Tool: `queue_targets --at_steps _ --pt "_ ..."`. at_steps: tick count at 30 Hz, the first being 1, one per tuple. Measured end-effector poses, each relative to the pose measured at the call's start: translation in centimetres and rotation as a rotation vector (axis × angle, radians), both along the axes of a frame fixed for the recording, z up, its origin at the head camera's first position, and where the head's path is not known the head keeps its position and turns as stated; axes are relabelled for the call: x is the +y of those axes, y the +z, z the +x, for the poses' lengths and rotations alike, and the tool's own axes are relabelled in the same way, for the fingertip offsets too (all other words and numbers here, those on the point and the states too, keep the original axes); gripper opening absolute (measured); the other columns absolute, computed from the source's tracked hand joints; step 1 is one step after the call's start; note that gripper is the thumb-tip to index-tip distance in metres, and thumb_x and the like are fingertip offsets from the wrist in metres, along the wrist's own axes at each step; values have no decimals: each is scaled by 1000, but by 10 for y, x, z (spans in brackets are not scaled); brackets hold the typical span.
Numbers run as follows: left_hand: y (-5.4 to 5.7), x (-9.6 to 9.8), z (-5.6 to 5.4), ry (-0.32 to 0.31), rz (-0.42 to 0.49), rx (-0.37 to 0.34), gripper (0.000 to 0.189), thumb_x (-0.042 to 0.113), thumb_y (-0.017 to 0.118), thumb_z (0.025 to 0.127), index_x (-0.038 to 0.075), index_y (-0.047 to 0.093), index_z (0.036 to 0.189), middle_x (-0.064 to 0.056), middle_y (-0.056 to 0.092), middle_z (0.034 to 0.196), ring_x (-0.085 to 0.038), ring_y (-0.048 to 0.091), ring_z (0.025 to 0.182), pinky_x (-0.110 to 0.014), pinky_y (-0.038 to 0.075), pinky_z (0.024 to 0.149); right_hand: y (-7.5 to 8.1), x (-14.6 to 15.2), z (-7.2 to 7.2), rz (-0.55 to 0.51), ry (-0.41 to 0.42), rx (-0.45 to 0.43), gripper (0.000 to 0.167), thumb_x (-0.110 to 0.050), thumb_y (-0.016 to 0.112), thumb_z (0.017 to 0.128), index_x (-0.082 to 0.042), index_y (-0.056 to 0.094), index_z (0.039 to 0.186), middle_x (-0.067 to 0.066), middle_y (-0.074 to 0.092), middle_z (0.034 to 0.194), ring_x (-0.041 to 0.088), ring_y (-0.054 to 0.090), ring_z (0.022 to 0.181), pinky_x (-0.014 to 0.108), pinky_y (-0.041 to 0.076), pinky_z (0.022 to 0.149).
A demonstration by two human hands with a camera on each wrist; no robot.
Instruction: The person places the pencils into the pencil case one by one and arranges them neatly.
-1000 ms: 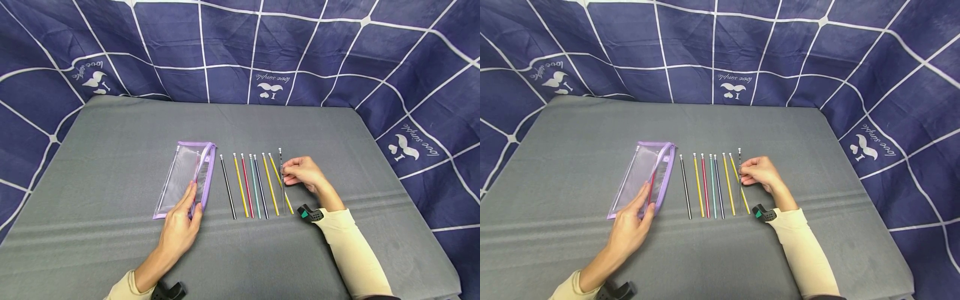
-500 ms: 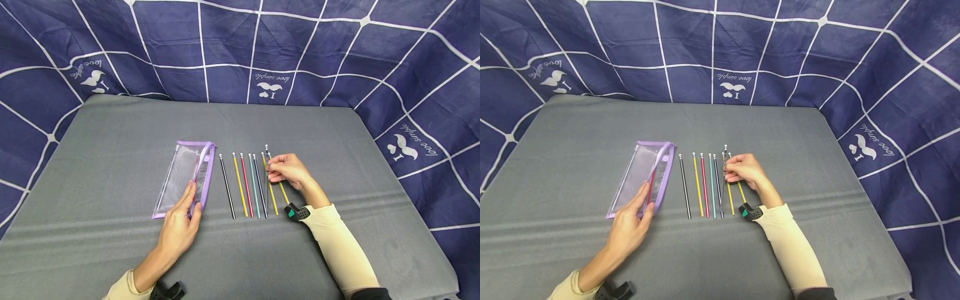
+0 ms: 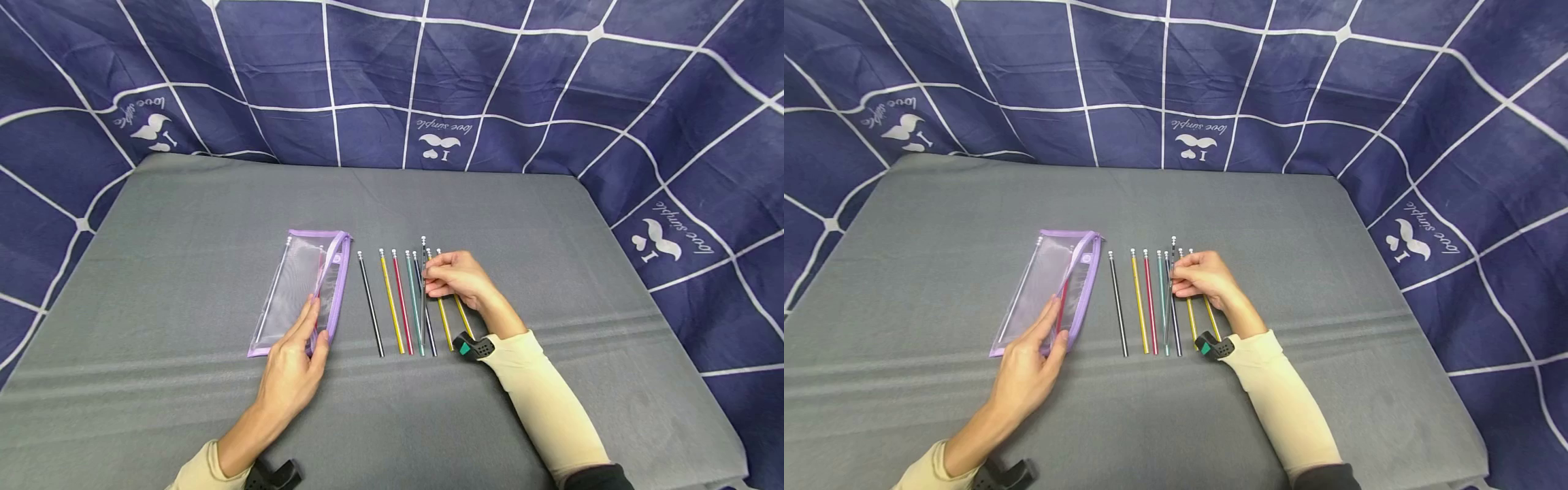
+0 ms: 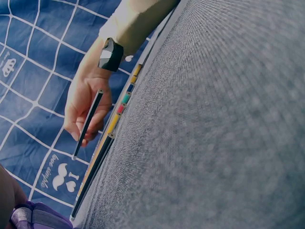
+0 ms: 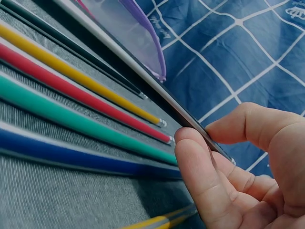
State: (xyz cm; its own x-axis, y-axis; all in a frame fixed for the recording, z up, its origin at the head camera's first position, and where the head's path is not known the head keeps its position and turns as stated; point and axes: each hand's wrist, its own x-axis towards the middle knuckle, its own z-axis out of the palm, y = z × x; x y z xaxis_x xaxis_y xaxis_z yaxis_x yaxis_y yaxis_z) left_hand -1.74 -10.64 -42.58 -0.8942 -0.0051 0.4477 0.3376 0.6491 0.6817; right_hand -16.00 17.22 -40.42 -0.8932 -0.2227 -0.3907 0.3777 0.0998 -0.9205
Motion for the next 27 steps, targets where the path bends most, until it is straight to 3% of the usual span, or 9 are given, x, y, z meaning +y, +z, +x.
queue_targets --at_steps 27 --pt "1 0 0 -12 0 8 51 -4 65 87 -7 55 136 -20 54 140 -34 55 124 -44 41 103 2 -38 -3 -56 55 -19 13 10 58 87 10 57 100 9 68 72 12 66 56 24 59 56"
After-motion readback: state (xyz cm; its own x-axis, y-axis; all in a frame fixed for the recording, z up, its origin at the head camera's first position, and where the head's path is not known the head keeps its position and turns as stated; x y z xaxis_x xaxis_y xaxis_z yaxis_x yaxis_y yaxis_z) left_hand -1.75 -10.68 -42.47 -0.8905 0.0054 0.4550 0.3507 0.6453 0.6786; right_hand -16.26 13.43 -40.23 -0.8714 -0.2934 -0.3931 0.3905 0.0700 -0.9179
